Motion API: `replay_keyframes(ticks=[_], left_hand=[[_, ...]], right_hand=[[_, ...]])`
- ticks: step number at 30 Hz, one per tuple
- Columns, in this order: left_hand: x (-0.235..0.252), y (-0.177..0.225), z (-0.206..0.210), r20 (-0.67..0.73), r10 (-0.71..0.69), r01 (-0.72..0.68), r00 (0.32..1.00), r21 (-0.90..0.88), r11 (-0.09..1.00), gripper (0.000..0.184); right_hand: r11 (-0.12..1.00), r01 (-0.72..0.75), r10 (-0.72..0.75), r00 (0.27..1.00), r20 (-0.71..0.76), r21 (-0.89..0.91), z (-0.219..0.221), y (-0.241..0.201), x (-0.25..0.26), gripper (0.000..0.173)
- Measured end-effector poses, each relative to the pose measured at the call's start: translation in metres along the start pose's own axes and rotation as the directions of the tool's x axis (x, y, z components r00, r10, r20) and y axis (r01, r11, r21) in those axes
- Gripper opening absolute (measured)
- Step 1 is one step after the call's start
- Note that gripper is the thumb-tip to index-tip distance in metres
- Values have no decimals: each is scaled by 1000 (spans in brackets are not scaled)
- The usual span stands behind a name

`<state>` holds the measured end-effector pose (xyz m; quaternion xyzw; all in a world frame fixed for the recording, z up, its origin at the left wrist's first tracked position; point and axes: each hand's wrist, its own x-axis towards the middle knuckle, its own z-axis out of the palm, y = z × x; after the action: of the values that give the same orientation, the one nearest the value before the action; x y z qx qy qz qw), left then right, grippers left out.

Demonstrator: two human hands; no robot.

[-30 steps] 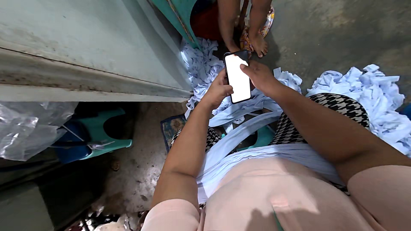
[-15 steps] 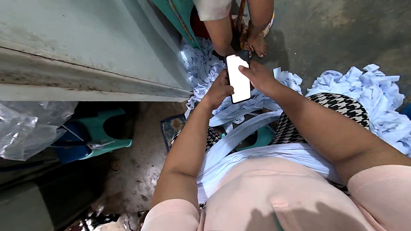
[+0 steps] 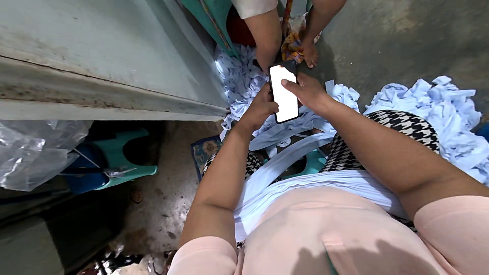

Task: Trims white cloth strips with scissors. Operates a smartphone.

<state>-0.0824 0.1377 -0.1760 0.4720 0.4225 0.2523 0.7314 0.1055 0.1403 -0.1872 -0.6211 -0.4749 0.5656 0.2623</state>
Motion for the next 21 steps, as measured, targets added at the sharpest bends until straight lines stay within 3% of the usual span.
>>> replay_keyframes(ticks=[21], left_hand=[[3,-6,-3,13,-6,6,1000,-13,1000,74]], right_hand=[[984,-11,12,1000,5,-175,-2,4,2,72]])
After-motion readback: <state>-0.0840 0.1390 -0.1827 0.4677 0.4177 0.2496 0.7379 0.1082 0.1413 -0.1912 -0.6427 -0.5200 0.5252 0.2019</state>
